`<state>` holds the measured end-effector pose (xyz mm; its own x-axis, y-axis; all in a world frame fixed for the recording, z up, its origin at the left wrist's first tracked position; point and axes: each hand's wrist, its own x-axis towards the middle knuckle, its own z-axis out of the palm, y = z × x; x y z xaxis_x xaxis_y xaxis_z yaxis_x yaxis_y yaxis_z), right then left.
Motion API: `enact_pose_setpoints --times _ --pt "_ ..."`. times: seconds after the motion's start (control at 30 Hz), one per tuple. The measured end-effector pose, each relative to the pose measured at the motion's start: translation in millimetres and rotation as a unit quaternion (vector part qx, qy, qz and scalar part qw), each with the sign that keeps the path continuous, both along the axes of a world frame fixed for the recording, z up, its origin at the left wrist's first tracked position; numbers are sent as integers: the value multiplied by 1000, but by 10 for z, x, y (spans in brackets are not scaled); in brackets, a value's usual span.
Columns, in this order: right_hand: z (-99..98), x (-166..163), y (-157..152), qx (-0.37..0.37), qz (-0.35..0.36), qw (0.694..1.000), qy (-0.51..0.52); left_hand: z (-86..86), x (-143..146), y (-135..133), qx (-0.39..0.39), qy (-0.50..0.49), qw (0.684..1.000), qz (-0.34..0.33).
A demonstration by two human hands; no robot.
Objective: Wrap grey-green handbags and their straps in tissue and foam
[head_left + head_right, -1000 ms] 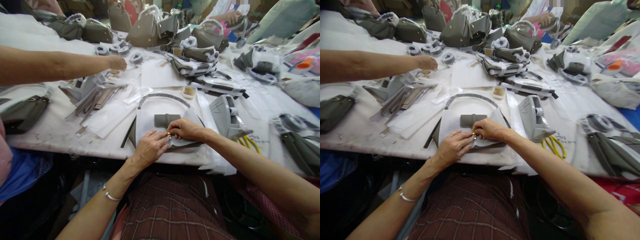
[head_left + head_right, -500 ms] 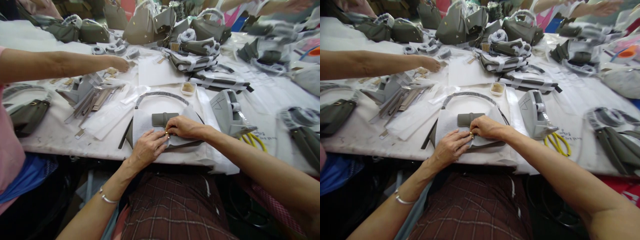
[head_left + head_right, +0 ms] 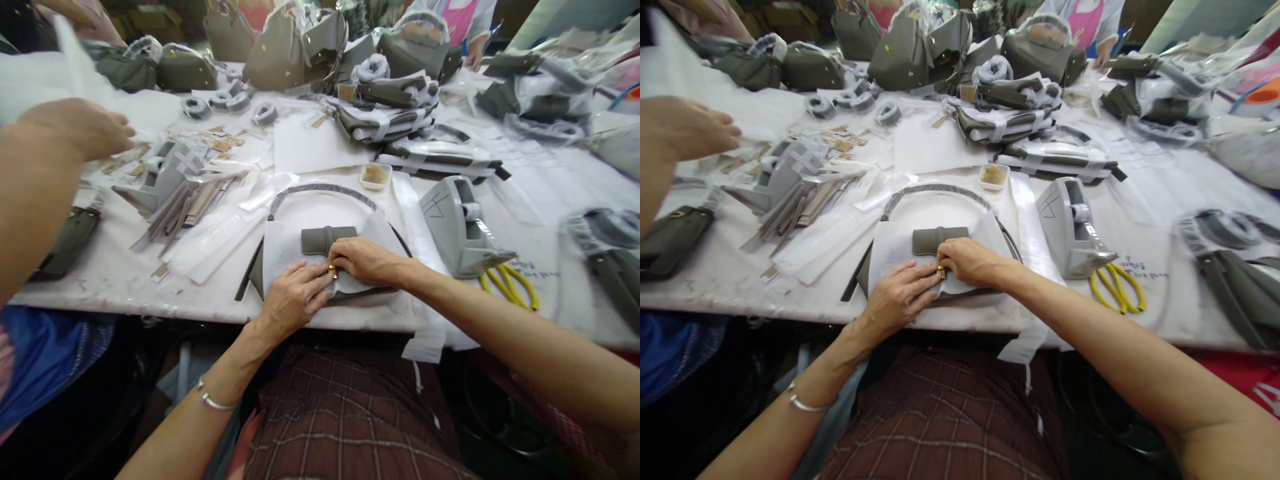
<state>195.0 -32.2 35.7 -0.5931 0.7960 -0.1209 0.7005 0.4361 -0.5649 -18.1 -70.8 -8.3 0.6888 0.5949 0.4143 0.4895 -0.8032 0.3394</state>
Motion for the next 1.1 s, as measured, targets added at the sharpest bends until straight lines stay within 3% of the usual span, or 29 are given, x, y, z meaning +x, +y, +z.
enact_pose_setpoints --times 0.17,0.4,0.67,0.87,1.1 --pt "88 36 71 -122 -45 990 50 4 -1 -4 1 8 1000 4" --pt "122 -1 160 -165 -25 986 12 -17 -5 -8 -1 1 1000 6" --pt "240 -72 98 -114 -8 993 -39 -34 -8 -5 3 -2 1000 6" --pt "187 -103 55 -23 16 996 -82 -23 -4 -4 4 2 1000 6" --pt "113 -141 19 17 11 991 -131 -3 -5 -9 -8 16 1000 6"
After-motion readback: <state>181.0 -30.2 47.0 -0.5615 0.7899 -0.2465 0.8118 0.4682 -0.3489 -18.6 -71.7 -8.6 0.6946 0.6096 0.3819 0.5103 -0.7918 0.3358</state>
